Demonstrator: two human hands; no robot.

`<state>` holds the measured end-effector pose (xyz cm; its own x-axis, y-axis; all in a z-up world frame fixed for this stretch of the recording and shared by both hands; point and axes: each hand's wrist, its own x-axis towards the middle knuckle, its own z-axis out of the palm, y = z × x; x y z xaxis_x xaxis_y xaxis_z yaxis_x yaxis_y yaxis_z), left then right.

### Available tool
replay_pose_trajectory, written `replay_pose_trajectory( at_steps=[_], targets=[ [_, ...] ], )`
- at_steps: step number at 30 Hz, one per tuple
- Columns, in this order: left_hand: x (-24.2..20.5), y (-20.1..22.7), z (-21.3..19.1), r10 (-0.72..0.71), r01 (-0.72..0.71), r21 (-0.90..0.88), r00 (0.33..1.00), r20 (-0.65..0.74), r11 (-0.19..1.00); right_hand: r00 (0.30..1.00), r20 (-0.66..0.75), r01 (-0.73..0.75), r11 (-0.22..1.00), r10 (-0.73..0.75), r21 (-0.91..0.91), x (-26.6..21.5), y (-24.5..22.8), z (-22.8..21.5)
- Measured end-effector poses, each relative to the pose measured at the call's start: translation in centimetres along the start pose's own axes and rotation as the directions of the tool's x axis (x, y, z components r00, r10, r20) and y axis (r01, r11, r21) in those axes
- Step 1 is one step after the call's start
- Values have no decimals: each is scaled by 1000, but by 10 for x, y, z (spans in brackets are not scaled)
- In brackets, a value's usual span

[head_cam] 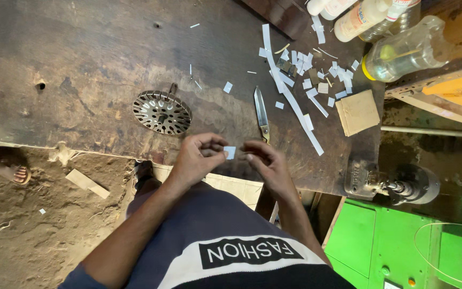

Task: The person uses brass-handled shears to cut small rectangular pieces from a white plastic strip. They repeatedly pick up the strip, cut a piece, and place the resulting scrap onto a pile on the wooden workbench. The person also handles a circular metal object with slots, occasionally placing a cut piece into it.

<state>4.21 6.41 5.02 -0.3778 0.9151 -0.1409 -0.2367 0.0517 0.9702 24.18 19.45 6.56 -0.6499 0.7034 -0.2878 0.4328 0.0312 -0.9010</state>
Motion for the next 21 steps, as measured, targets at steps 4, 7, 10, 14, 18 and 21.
replay_pose_trajectory(
  at_steps=[4, 7, 10, 14, 18, 21],
  targets=[
    [1, -5, 2, 12, -12, 58, 1000, -1, 998, 997, -64, 60, 946, -42, 318, 8, -11, 33],
    [3, -4, -19, 212, -185, 228, 972, -102, 956, 983, -178, 108, 918, -41, 383, 11, -11, 39],
    [16, 10, -63, 487, -318, 580, 859, -159, 750, 984, -172, 111, 916, -47, 385, 13, -5, 38],
    [68, 40, -124, 729, -470, 869, 648, 221, 155, 994, -106, 53, 903, -8, 427, 16, 0, 43],
    [104, 44, -141, -135, -86, 673, 954, 269, 734, 996, -87, 29, 905, 9, 425, 21, -5, 54],
    [101, 37, -144, -182, -116, 754, 936, 301, 647, 993, -87, 115, 890, -85, 441, 31, -9, 65]
  ],
)
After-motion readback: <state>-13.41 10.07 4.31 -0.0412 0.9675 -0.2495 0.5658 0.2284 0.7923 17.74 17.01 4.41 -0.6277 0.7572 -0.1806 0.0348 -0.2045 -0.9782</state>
